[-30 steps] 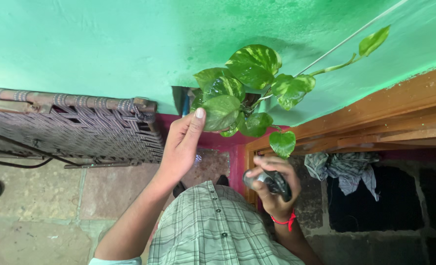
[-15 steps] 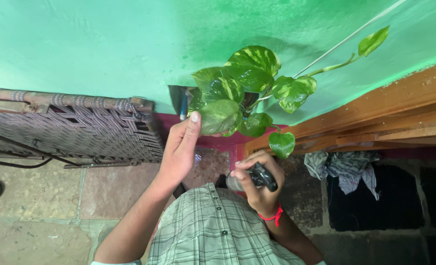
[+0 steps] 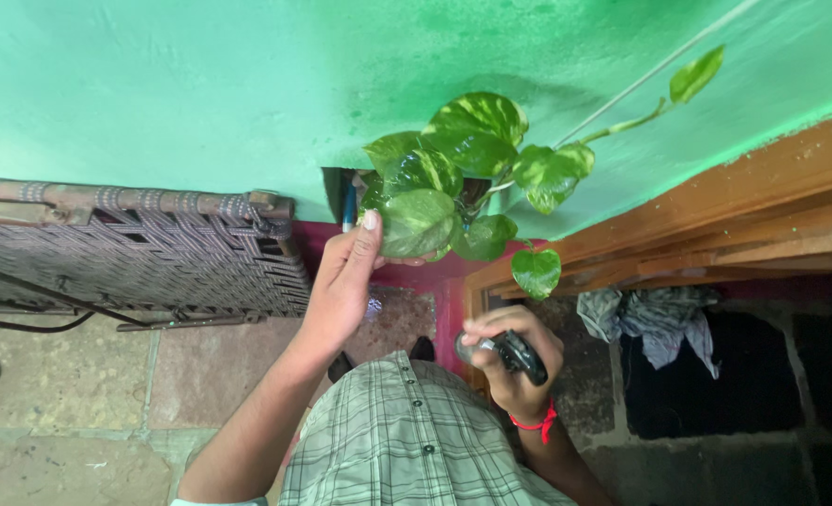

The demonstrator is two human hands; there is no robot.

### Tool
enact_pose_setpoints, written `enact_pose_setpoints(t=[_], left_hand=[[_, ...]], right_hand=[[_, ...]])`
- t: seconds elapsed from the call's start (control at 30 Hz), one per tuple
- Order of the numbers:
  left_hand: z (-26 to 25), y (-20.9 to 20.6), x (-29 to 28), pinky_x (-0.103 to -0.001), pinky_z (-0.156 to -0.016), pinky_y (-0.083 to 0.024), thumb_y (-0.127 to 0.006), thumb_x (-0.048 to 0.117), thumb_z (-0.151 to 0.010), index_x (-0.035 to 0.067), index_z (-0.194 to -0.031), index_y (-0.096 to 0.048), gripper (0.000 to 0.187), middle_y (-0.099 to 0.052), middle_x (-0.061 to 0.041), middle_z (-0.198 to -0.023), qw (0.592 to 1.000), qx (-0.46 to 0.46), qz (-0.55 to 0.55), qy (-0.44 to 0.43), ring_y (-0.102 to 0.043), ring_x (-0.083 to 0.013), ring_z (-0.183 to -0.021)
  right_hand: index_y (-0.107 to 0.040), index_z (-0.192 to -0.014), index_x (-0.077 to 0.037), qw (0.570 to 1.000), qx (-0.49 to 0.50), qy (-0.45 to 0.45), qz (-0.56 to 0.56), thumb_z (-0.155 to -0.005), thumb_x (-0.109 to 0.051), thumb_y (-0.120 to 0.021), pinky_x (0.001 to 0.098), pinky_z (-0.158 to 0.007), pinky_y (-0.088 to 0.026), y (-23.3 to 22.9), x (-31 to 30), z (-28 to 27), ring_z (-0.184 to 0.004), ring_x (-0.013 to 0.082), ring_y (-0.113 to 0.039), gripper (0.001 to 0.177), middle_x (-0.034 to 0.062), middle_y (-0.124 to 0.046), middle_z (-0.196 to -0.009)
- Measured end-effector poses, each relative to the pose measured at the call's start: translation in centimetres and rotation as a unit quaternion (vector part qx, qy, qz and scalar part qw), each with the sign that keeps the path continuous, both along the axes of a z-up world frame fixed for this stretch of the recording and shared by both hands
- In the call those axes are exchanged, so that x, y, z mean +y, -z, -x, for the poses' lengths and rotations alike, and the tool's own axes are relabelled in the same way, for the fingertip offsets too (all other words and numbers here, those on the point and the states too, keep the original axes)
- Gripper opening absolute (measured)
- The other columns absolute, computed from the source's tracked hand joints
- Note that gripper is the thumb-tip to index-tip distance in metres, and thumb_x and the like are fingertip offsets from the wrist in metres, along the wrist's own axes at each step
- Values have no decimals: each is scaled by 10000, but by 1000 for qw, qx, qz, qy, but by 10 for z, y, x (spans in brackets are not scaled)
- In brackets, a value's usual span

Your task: The person waters and mists the leaves of a houseplant using a spray bottle.

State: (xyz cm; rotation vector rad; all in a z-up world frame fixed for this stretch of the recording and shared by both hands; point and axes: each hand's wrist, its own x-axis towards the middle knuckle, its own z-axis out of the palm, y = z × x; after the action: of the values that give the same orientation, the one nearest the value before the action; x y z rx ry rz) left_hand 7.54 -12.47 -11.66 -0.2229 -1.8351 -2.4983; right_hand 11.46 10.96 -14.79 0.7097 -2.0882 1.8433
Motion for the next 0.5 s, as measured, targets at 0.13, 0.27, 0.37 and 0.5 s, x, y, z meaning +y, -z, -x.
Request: enact_pose_setpoints(t=[0.13,0.27,0.37,0.5], left_hand=[[1,2,-1,-345,-967,-569,-317,385,-1149,-86,-1149,-700,607,-773,-179,-1051,1000,1,-3,7,-745,-218,-996],[1,1,-1,-338,-881,-537,-319,398,-1140,-76,-1177,-715,619,-792,-173,-1020,999,-9,33,-2,-722,-208,-921],[3,2,1,-355,-911,-593,-327,403,-1127,-65,-1200,-691,597,-775,-165,-1027,1000,-24,-7,6,-745,-207,-948],[4,3,3,-353,-923,-592,-308,400,-1141,-73,-1207,-691,612,-775,-168,-1050,1000,-19,-12,13,-742,-208,-975]], right_hand=[[-597,-1019,-16,996,-74,19,50,-983,-220,-756,315,-795,-637,18,3,-7,-863,187,-767,262,126,-697,-1019],[-557,-1077,26,999,-12,35,9,-942,-222,-768,331,-846,-608,24,3,-4,-878,192,-745,353,161,-672,-1093],[-582,-979,-27,999,-32,43,6,-995,-160,-763,326,-820,-639,27,9,-4,-873,188,-752,226,95,-687,-941],[-567,-1058,19,999,-21,25,23,-941,-209,-804,351,-881,-618,23,12,-6,-960,216,-737,349,167,-673,-1092]])
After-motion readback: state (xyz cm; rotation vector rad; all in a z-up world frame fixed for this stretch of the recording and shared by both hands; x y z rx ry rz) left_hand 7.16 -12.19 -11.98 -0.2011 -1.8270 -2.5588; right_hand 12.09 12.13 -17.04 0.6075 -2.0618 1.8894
